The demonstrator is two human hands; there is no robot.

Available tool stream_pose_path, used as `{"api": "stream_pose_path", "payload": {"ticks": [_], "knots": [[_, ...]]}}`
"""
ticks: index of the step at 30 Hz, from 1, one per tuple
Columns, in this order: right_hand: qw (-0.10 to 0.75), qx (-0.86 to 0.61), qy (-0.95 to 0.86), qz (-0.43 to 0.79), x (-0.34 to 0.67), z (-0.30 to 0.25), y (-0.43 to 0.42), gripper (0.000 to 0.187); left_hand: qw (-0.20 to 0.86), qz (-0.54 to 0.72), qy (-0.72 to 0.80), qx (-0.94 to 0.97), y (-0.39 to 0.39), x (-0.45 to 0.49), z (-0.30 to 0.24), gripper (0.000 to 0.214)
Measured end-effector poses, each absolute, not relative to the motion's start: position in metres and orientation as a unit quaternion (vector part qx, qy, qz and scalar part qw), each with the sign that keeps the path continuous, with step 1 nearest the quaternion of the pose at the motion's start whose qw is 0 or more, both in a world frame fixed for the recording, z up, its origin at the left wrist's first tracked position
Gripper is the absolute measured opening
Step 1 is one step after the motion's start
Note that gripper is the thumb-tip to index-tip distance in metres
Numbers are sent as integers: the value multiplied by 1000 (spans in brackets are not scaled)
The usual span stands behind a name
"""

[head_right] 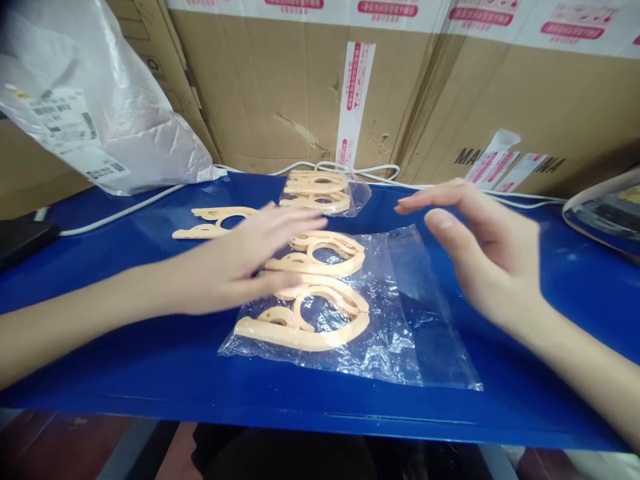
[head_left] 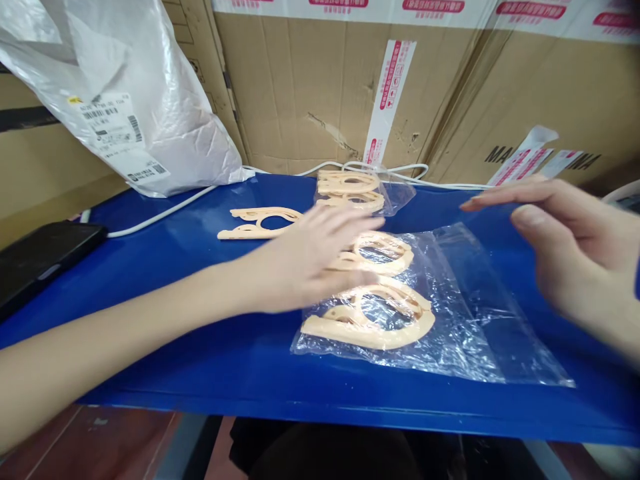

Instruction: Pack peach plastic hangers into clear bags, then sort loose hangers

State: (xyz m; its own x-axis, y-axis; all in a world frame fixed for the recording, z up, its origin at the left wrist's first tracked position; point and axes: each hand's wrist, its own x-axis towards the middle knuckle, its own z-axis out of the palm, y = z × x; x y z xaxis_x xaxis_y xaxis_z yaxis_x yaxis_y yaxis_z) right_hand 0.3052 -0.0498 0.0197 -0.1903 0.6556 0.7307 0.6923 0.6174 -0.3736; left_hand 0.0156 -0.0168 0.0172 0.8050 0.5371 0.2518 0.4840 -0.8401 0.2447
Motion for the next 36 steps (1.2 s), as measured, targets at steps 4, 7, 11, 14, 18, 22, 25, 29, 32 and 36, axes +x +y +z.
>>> {"api": "stream_pose_path", "payload": {"ticks": [4,7,11,14,18,22,25,29,32,36], "knots": [[473,-476,-740,-44,302,30,-55,22,-49,88,394,913,19,-23,31,93],[458,-479,-748,-44,300,32,-58,22,-73,-16,444,893,59,-73,30,106],[423,-475,-770,-57,303,31,-58,21,-44,-46,375,925,105,-121,22,75],[417,-454,-785,-67,307,29,-54,21,13,-34,382,923,112,-125,20,50],[408,-416,-810,-69,311,26,-48,18,17,17,433,901,103,-111,21,38],[393,-403,-824,-64,312,24,-47,17,-69,95,413,903,100,-98,30,56],[370,-399,-837,-62,312,25,-48,16,-152,157,431,875,82,-81,47,73],[344,-400,-848,-49,310,23,-48,12,-202,195,437,855,35,-46,65,78],[354,-425,-833,-5,309,19,-49,19,-198,264,353,875,7,-20,59,83],[355,-424,-828,88,304,18,-56,32,-102,351,194,910,-17,10,28,70]]}}
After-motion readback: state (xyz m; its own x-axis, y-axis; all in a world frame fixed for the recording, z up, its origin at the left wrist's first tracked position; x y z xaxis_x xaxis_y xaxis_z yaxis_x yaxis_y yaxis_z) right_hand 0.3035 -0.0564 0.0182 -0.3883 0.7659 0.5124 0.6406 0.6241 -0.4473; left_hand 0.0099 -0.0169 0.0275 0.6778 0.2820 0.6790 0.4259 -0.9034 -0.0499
